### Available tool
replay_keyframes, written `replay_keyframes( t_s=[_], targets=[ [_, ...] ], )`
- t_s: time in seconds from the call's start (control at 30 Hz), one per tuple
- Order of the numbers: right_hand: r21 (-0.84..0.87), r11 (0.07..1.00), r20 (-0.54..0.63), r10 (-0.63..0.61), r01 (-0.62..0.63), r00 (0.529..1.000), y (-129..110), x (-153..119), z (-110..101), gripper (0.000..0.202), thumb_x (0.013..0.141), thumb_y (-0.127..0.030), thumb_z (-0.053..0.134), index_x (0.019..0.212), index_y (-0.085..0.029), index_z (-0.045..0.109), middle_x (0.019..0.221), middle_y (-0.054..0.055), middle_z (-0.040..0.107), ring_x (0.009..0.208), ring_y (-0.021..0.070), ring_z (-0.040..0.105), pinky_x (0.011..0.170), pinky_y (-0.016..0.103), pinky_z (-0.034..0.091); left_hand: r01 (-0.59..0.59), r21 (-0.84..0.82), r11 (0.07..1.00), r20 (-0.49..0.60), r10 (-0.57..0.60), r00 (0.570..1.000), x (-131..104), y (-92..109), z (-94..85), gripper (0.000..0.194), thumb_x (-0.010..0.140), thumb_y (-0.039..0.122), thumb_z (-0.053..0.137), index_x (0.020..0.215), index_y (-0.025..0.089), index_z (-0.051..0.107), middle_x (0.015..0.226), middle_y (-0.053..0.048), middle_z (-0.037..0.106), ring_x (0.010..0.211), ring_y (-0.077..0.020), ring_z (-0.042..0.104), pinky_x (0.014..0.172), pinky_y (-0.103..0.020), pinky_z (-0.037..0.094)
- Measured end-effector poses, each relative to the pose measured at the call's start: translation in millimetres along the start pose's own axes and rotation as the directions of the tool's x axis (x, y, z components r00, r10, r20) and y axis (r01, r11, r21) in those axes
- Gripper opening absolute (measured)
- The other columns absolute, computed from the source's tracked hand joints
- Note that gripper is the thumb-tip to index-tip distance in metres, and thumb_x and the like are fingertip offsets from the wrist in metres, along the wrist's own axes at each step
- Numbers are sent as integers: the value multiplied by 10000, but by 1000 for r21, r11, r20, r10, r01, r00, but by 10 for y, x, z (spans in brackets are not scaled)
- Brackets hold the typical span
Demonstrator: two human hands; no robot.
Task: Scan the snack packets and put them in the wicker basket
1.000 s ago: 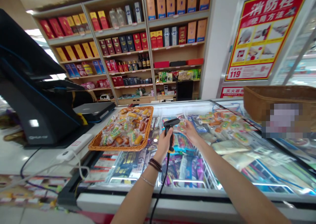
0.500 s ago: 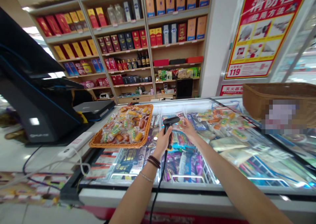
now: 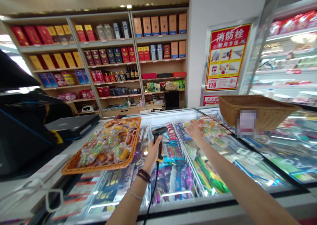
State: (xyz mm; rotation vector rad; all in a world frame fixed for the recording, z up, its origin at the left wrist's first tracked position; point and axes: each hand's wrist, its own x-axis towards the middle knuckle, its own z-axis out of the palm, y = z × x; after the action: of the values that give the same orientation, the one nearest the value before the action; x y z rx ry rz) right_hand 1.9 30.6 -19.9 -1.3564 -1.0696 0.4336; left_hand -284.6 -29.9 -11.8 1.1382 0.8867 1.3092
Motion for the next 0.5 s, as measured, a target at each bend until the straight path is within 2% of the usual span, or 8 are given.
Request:
replay_keyframes(
  t_s=[0.07, 0.13, 0.2, 0.27, 0.37, 0.43, 0.5],
  targets=[
    [-153, 987, -111, 32, -49, 993, -94, 191, -315, 445, 823, -319, 809, 1259, -260, 737, 1287, 155, 854, 1370, 429, 816, 1257, 633, 600, -17, -11, 1000, 17, 17, 1000, 45, 15, 110, 758, 718, 913, 980, 774, 245, 626, 600, 23, 601, 454, -122, 525, 453, -254, 394],
    [-264, 963, -169, 11, -56, 985, -181, 315, -564, 424, 854, -249, 771, 1277, -229, 748, 1304, 191, 859, 1395, 437, 802, 1278, 618, 568, -18, -26, 999, 48, 19, 999, 71, 44, 241, 772, 686, 921, 988, 777, 240, 635, 602, 22, 602, 458, -116, 516, 451, -251, 393],
    [-323, 946, -188, -80, 16, 979, -228, 369, -721, 387, 872, -203, 752, 1258, -212, 766, 1271, 213, 863, 1412, 443, 778, 1294, 601, 541, -1, -37, 999, 93, 5, 996, 75, 81, 362, 772, 681, 918, 985, 771, 234, 638, 596, 17, 597, 459, -114, 506, 446, -252, 386],
    [-378, 919, -182, -193, 112, 964, -224, 365, -776, 361, 895, -190, 722, 1250, -208, 783, 1270, 229, 859, 1435, 443, 749, 1320, 597, 512, 11, -42, 999, 128, -5, 992, 57, 126, 439, 768, 692, 920, 969, 757, 230, 638, 595, 8, 598, 462, -115, 502, 445, -256, 389],
    [-471, 852, -107, -311, 228, 944, -161, 289, -652, 443, 915, -193, 648, 1336, -193, 785, 1331, 237, 846, 1430, 446, 737, 1344, 655, 492, -6, -48, 999, 129, 12, 992, 2, 225, 419, 761, 705, 917, 960, 767, 225, 649, 619, 1, 620, 475, -115, 514, 461, -260, 410],
    [-488, 821, -35, -358, 296, 933, -135, 213, -423, 504, 912, -198, 633, 1397, -185, 771, 1386, 241, 831, 1430, 450, 731, 1343, 691, 495, -31, -55, 998, 88, 35, 996, -41, 335, 305, 742, 725, 896, 964, 783, 228, 646, 632, 3, 627, 485, -118, 529, 473, -259, 416],
    [-452, 814, 38, -390, 363, 920, -173, 125, -82, 512, 919, -204, 642, 1417, -191, 764, 1435, 246, 815, 1444, 449, 717, 1347, 693, 495, -60, -57, 997, 36, 62, 997, -87, 491, 117, 722, 741, 869, 971, 801, 230, 641, 646, 6, 630, 492, -118, 538, 476, -260, 417]
  ],
)
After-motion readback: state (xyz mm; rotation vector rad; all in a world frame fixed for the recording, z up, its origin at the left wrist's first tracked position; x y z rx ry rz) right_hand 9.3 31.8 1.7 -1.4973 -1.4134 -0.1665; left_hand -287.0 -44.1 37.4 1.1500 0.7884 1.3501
